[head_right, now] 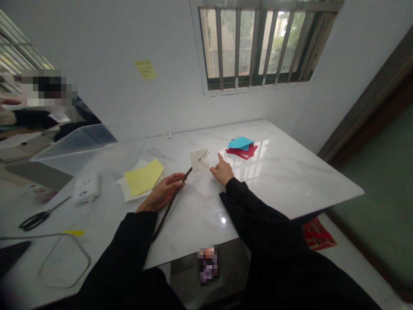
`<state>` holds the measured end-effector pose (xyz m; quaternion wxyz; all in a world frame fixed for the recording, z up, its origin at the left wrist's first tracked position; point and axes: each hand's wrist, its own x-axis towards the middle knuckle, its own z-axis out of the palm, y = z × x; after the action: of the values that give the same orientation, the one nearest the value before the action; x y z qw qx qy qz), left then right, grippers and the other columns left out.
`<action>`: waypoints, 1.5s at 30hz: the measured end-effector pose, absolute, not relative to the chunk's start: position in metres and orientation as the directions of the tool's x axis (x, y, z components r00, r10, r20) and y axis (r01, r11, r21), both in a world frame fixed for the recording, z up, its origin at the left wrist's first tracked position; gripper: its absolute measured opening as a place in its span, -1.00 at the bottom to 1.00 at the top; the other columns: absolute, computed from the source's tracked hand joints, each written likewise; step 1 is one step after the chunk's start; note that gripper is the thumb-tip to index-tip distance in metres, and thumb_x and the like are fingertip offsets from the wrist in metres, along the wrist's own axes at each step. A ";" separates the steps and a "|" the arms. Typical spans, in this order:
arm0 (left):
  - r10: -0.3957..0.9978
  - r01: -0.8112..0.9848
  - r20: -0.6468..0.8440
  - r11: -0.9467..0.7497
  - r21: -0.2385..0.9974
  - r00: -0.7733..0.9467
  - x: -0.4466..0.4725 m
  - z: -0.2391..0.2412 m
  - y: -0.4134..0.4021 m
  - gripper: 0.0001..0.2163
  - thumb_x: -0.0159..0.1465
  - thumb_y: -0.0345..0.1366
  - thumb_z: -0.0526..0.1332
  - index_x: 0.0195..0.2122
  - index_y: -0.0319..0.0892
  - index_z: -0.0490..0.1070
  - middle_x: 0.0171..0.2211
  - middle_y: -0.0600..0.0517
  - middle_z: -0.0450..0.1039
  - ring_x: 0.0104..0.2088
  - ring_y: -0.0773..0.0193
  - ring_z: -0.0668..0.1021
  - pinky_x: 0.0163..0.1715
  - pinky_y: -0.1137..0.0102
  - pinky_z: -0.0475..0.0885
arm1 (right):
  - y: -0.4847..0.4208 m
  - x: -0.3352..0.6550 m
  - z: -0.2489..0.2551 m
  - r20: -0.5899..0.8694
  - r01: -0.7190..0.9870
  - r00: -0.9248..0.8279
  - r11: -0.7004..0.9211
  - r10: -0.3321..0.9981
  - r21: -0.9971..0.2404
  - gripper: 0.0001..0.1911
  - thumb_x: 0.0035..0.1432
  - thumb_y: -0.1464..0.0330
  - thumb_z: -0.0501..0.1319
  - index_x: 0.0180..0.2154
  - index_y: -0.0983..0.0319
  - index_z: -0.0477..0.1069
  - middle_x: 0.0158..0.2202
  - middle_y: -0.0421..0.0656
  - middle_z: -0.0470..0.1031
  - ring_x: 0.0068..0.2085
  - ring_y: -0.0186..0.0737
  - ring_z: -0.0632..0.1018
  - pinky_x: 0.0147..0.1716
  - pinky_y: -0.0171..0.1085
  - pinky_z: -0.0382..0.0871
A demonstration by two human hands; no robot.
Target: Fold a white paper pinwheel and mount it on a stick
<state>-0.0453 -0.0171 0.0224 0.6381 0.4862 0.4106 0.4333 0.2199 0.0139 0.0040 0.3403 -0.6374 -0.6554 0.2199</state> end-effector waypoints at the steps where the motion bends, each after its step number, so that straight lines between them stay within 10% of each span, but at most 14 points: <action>1: 0.954 -0.161 -0.102 0.151 0.975 0.280 -0.045 0.023 -0.017 -0.66 0.05 -0.36 0.56 -0.12 -0.16 0.63 -0.06 -0.02 0.59 -0.22 0.35 0.54 -0.11 0.41 0.45 | 0.013 0.220 0.006 0.133 0.676 -0.032 0.119 0.991 -0.727 -0.59 0.18 0.43 0.24 0.05 0.24 0.64 -0.41 -0.19 0.61 -0.29 -0.23 0.56 -0.17 -0.33 0.36; 6: 0.967 -0.187 -0.112 0.157 0.970 0.230 -0.044 0.024 -0.018 -0.64 0.05 -0.36 0.55 -0.10 -0.16 0.62 -0.10 0.01 0.59 -0.22 0.36 0.54 -0.15 0.45 0.45 | 0.012 0.221 0.008 0.041 0.650 -0.259 0.205 0.965 -0.732 -0.76 0.15 0.43 0.22 -0.42 0.25 0.68 -0.56 -0.22 0.50 -0.42 -0.30 0.49 -0.36 -0.34 0.23; 12: 0.966 -0.168 -0.110 0.152 0.974 0.236 -0.044 0.025 -0.018 -0.65 0.07 -0.38 0.54 -0.09 -0.16 0.61 -0.08 -0.02 0.59 -0.22 0.34 0.55 -0.13 0.43 0.46 | 0.015 0.221 0.001 0.166 0.683 -0.018 0.134 0.986 -0.719 -0.80 0.14 0.40 0.26 -0.26 0.21 0.67 -0.44 -0.20 0.57 -0.34 -0.22 0.52 -0.24 -0.31 0.30; 18: 0.965 -0.140 -0.092 0.129 0.982 0.246 -0.044 0.024 -0.017 -0.67 0.11 -0.37 0.50 -0.09 -0.15 0.59 -0.06 -0.03 0.59 -0.21 0.32 0.56 -0.13 0.39 0.47 | 0.014 0.222 0.004 0.155 0.602 0.066 0.085 0.986 -0.794 -0.28 0.11 0.44 0.23 0.33 0.32 0.35 -0.53 -0.31 0.48 -0.35 -0.21 0.50 -0.19 -0.31 0.32; 25: 0.964 -0.164 -0.095 0.139 0.977 0.250 -0.044 0.023 -0.016 -0.66 0.10 -0.39 0.52 -0.08 -0.16 0.60 -0.07 -0.01 0.59 -0.20 0.34 0.56 -0.11 0.42 0.47 | 0.011 0.218 0.009 0.059 0.553 -0.351 0.257 0.934 -0.792 -0.72 0.15 0.40 0.18 -0.41 0.26 0.69 -0.62 -0.29 0.36 -0.49 -0.36 0.33 -0.40 -0.33 0.14; 45: 0.963 -0.130 -0.088 0.124 0.984 0.256 -0.043 0.025 -0.018 -0.66 0.12 -0.36 0.50 -0.06 -0.15 0.58 -0.03 -0.03 0.58 -0.18 0.30 0.56 -0.09 0.37 0.46 | 0.014 0.215 0.005 0.059 0.535 -0.140 0.126 0.988 -0.835 -0.86 0.17 0.34 0.31 -0.31 0.21 0.67 -0.43 -0.20 0.61 -0.30 -0.23 0.61 -0.19 -0.33 0.35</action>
<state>-0.0430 -0.0183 0.0246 0.6199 0.4936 0.4217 0.4408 0.2152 0.0137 0.0045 0.3312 -0.5659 -0.6732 0.3419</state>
